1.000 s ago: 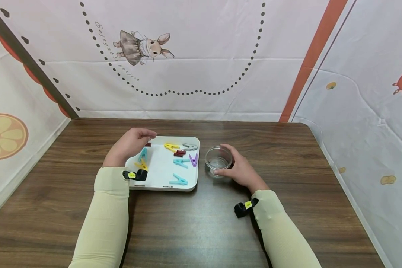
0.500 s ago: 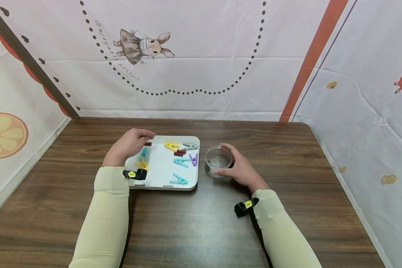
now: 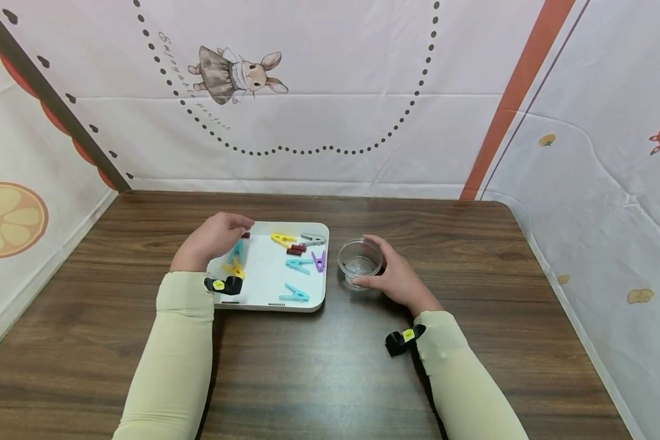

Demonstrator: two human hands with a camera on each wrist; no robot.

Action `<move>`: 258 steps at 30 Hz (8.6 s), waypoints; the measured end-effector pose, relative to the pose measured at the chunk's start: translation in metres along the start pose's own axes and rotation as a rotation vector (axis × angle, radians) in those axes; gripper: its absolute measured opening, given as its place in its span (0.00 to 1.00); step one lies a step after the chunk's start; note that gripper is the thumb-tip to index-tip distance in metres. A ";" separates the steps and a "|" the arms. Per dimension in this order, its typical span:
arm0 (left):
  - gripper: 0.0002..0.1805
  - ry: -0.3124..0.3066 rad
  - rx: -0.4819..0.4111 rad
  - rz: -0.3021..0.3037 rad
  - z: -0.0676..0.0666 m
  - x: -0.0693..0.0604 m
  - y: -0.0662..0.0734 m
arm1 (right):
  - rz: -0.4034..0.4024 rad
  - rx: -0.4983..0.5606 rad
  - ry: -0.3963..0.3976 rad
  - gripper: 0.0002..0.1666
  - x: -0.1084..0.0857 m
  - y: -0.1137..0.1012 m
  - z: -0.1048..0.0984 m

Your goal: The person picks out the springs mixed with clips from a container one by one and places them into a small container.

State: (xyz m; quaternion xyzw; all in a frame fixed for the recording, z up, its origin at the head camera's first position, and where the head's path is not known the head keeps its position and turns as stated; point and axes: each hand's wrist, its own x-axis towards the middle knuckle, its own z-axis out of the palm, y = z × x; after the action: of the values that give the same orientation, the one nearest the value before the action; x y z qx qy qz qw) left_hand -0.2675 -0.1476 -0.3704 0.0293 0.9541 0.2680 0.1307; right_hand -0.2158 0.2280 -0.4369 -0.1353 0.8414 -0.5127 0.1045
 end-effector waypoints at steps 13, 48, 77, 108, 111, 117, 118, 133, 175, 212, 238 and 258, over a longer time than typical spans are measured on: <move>0.24 -0.032 0.021 0.012 0.003 0.002 -0.004 | 0.003 -0.007 0.003 0.57 0.000 0.000 0.000; 0.19 0.003 0.113 0.098 0.028 0.013 0.014 | -0.008 -0.021 0.002 0.56 0.003 0.003 -0.001; 0.09 -0.057 0.133 0.104 0.034 0.011 0.018 | 0.009 -0.031 0.002 0.56 0.002 0.004 -0.001; 0.10 -0.042 0.093 0.177 0.022 0.000 0.037 | 0.019 -0.033 0.001 0.57 0.001 0.003 0.000; 0.10 -0.033 0.090 0.184 0.021 0.000 0.039 | 0.020 -0.032 0.002 0.57 0.001 0.002 0.000; 0.10 -0.019 0.088 0.200 0.021 -0.001 0.041 | 0.007 -0.026 0.000 0.56 0.001 0.001 0.000; 0.10 -0.018 0.089 0.204 0.020 -0.002 0.042 | 0.005 -0.026 -0.001 0.56 0.001 0.001 -0.001; 0.10 0.018 0.106 0.279 0.019 -0.006 0.051 | 0.009 -0.049 -0.006 0.56 0.001 0.002 -0.001; 0.10 0.038 0.011 0.386 0.019 -0.017 0.077 | -0.012 -0.025 -0.025 0.57 0.002 0.003 -0.002; 0.09 0.004 -0.092 0.441 0.032 -0.019 0.090 | 0.013 -0.050 -0.019 0.58 0.000 0.001 -0.002; 0.09 0.031 -0.032 0.532 0.048 -0.022 0.106 | 0.006 -0.033 -0.025 0.57 0.001 0.000 -0.001; 0.09 -0.001 -0.084 0.519 0.057 -0.023 0.114 | -0.004 -0.027 -0.032 0.57 0.002 0.003 -0.002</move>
State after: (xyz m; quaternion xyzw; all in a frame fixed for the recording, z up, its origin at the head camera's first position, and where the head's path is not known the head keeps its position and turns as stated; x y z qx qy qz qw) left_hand -0.2315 -0.0244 -0.3532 0.2676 0.9026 0.3319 0.0590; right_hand -0.2185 0.2305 -0.4385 -0.1467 0.8462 -0.4992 0.1153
